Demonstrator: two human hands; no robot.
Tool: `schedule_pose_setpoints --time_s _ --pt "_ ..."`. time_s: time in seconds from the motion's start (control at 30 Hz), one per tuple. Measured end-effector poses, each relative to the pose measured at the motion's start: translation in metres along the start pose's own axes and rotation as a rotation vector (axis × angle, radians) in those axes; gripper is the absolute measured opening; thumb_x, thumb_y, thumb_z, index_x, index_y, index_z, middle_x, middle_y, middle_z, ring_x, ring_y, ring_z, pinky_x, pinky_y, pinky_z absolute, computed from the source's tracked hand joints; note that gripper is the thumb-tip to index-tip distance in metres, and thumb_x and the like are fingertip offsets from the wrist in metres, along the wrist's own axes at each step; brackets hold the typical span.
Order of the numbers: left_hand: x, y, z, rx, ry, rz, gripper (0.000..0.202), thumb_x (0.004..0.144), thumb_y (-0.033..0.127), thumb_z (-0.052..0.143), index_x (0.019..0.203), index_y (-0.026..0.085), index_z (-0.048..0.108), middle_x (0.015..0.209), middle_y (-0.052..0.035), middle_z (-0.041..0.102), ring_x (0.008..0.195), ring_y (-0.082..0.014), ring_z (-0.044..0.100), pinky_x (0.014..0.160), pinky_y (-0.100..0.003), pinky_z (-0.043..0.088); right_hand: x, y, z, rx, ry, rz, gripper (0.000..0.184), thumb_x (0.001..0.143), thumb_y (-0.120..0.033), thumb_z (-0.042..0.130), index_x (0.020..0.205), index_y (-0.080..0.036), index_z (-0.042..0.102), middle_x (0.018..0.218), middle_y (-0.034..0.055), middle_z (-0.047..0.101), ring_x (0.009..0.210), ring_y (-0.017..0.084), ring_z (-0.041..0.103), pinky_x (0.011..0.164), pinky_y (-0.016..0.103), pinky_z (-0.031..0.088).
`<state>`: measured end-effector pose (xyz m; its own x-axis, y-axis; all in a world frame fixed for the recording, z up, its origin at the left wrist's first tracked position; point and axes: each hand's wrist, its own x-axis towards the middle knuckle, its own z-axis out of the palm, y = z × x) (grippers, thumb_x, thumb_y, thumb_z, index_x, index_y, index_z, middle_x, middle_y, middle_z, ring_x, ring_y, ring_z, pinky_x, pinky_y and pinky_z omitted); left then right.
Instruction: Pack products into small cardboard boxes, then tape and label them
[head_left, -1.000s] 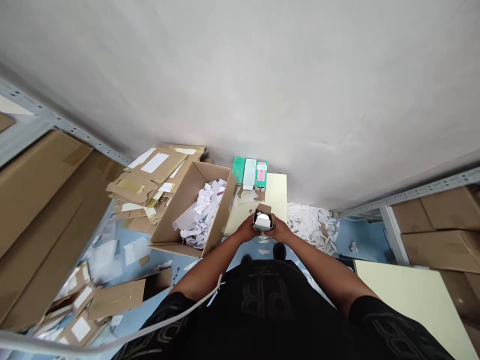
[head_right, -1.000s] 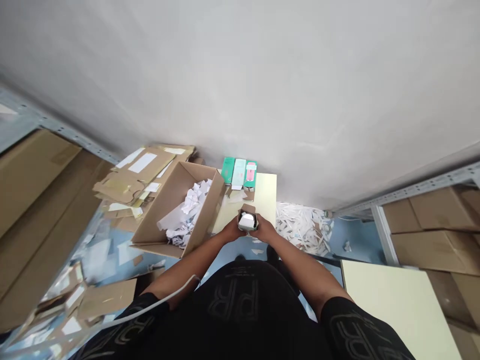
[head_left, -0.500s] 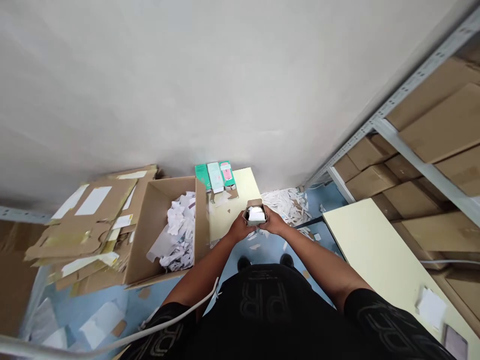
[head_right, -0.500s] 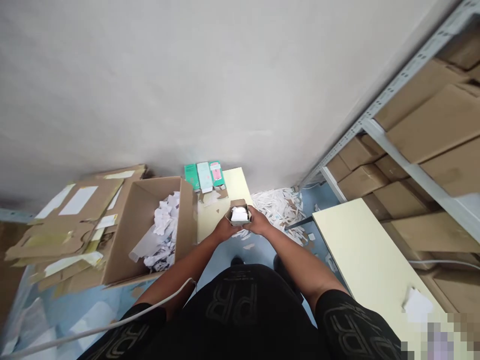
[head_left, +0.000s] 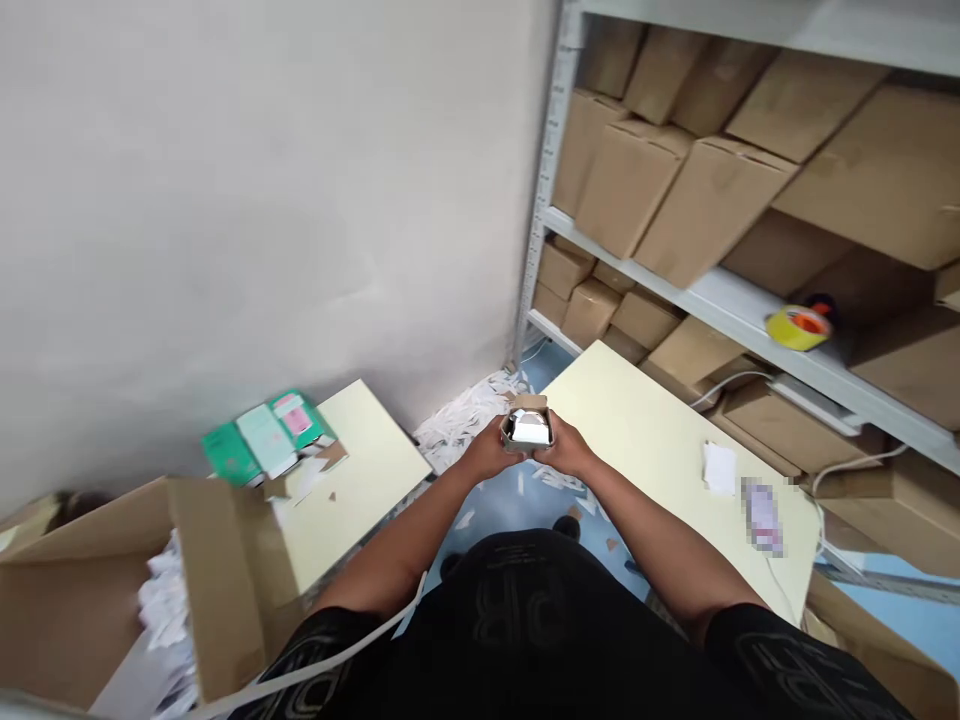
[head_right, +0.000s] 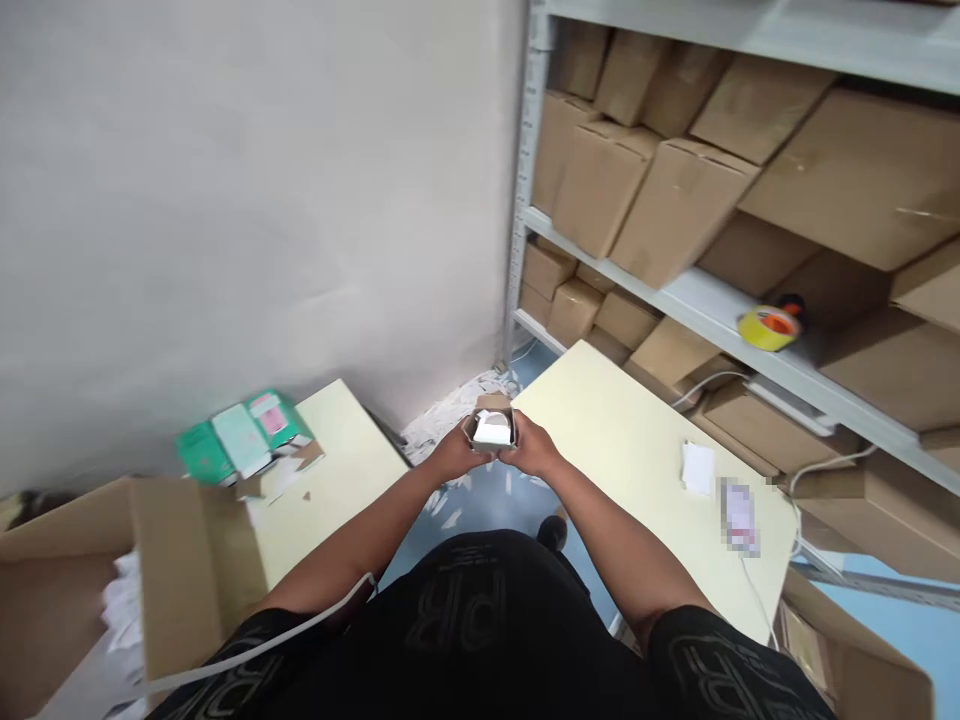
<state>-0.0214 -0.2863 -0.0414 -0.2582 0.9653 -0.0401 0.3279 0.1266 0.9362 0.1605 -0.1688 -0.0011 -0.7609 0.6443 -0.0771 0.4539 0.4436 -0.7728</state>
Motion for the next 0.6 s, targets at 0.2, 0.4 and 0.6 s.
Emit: schedule_pose_setpoints --time_s 0.2,0.4,0.6 --pt "0.096 0.061 0.105 0.137 -0.209 0.074 0.077 0.062 0.024 0.087 0.134 0.022 0.058 0.127 -0.0087 0.068 0.12 -0.0322 0.063 0.101 -0.044 0.052 -0.029 0.1 -0.094 0.047 0.166 0.126 0.072 0.066 -0.025 0.08 0.133 -0.03 0.054 0.121 0.0016 0.072 0.104 0.025 0.069 0.086 0.033 0.052" --pt "0.149 0.102 0.175 0.26 -0.207 0.103 0.072 0.073 0.015 0.073 0.141 0.021 0.05 0.136 -0.0121 0.059 0.119 -0.0278 0.061 0.101 -0.043 0.053 -0.036 0.174 -0.147 0.131 0.258 0.319 0.079 0.068 -0.027 0.08 0.14 -0.029 0.049 0.119 0.0016 0.073 0.101 0.025 0.07 0.084 0.034 0.053" --pt "0.18 0.13 0.185 0.4 -0.271 0.349 0.047 0.086 0.019 0.063 0.132 0.024 0.058 0.135 -0.0098 0.054 0.12 -0.0238 0.059 0.101 -0.04 0.054 -0.027 0.223 -0.14 0.141 0.292 0.488 0.072 0.072 -0.026 0.077 0.138 -0.03 0.049 0.111 -0.0001 0.074 0.092 0.022 0.07 0.076 0.031 0.051"
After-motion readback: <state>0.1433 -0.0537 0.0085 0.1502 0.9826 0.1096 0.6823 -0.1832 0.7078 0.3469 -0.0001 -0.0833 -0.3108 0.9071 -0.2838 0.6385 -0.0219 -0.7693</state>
